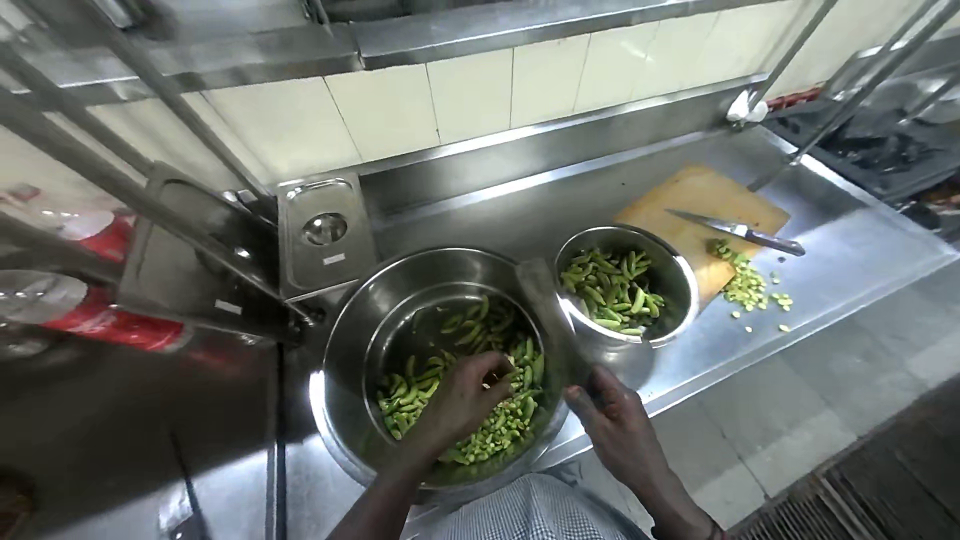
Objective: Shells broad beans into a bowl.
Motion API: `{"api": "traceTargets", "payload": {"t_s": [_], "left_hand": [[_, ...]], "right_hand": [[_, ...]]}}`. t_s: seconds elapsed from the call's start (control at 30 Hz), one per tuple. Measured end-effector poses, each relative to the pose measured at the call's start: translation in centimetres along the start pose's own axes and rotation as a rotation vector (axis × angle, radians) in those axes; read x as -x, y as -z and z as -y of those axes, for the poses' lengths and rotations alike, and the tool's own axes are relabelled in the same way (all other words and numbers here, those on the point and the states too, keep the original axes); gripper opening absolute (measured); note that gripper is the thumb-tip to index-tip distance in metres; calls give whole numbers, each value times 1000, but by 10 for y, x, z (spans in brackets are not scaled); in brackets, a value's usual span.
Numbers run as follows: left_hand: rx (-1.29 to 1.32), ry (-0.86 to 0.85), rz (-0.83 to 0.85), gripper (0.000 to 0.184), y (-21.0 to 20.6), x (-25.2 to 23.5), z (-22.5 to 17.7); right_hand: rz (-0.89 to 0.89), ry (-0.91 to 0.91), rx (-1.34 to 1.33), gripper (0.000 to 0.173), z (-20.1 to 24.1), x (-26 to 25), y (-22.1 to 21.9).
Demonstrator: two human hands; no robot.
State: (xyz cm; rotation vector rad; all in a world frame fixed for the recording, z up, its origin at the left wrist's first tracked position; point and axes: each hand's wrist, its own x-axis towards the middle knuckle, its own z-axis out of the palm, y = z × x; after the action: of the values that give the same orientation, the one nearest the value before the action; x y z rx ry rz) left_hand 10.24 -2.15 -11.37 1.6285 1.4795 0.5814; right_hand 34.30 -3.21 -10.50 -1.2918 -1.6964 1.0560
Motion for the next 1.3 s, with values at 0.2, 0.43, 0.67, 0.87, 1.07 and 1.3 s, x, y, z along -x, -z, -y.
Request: {"api": "traceTargets", "payload": {"t_s": [0.2,0.43,0.67,0.87,1.07,1.3], "left_hand": [[170,-266,-279,13,-7,37,-13],[165,-425,-425,9,-3,48,-7],[637,-150,-580,22,1,48,-11],[1422,100,-369,10,12,46,-9],[1467,178,-269,11,1,46,-17],[1536,228,-255,14,-3,49,-24]], "right_hand": [[161,104,82,33,19,-13,-26],[237,134,182,34,39,-22,-40],[242,205,136,56,32,-19,-44],[199,196,178,36,32,-20,-44],[161,230,155,36,36,-16,-52],[131,315,263,45,31,-15,-54]]}}
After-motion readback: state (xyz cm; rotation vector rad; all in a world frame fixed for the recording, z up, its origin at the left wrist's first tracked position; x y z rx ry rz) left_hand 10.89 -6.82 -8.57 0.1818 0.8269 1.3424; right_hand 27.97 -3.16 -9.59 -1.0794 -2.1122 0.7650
